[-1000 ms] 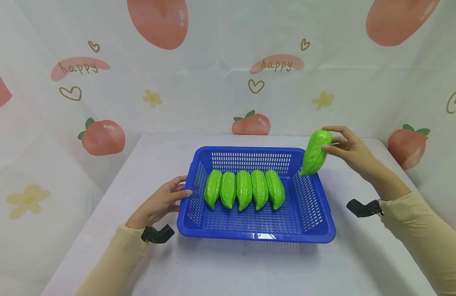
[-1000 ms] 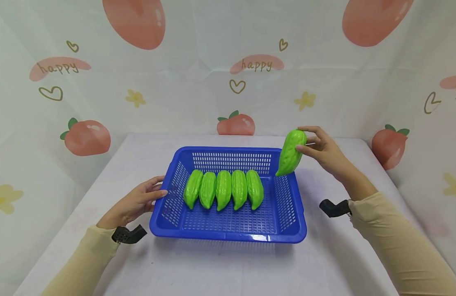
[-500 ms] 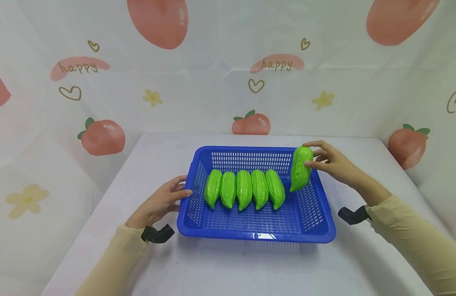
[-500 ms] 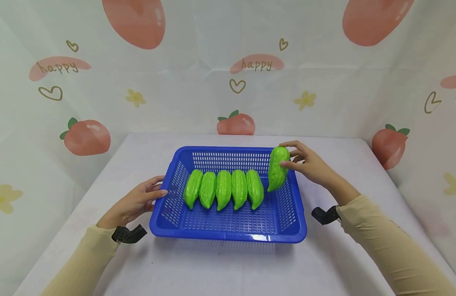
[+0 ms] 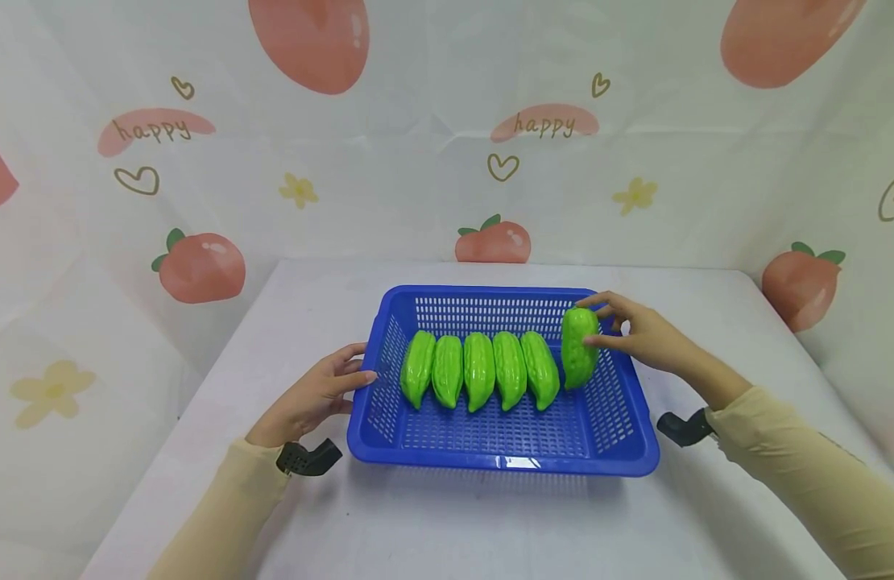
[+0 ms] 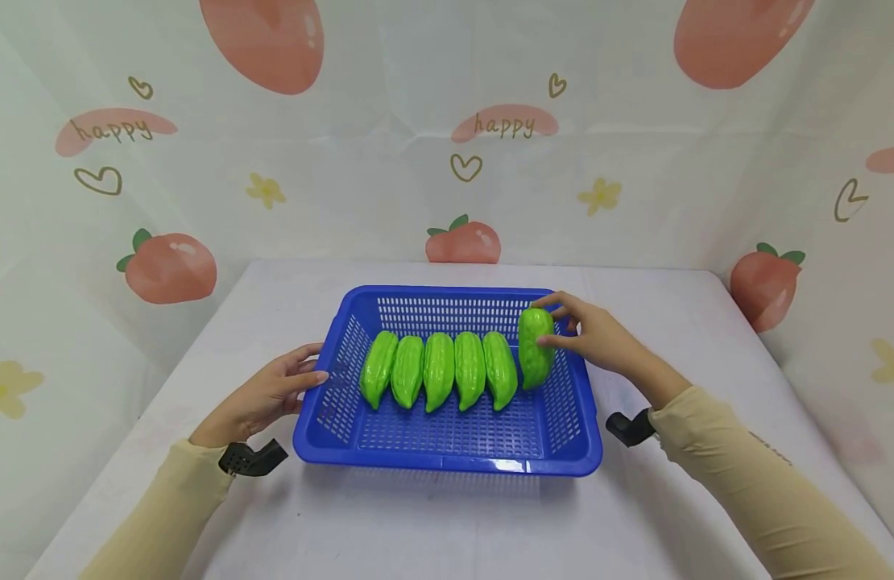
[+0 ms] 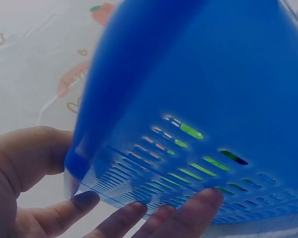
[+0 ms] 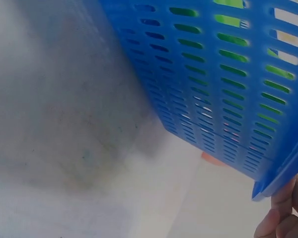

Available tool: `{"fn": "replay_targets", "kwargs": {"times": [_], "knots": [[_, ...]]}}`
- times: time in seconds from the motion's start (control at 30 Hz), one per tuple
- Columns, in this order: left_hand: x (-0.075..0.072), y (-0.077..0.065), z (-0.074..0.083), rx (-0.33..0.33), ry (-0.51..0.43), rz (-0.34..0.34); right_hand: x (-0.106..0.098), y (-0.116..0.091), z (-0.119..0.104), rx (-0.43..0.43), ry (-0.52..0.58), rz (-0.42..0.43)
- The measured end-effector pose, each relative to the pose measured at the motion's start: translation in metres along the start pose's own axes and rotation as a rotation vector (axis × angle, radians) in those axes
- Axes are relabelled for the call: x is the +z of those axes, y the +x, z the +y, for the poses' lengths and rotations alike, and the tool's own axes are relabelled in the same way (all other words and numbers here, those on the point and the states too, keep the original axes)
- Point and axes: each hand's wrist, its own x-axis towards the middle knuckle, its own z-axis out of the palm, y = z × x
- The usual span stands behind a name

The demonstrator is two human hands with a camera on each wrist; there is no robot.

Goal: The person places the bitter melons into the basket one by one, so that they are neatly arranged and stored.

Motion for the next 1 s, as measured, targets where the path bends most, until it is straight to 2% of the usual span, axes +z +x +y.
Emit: {"fn": "replay_targets", "kwargs": {"times": [0.33, 0.57, 1.0], "knots": [[0.0, 0.0003, 0.0008, 0.005, 0.0, -0.008, 0.0054, 0.0018, -0.0019, -0.043, -0.094, -0.034], [0.0009, 0.0, 0.001, -0.003, 0.01, 0.004, 0.0057, -0.0006, -0.0063, -0.033, -0.171, -0.024], [-0.001, 0.0001, -0.0001, 0.001, 0.012, -0.001, 0.0104, 0.0023, -0.0041, -0.095, -0.25, 0.009]]}}
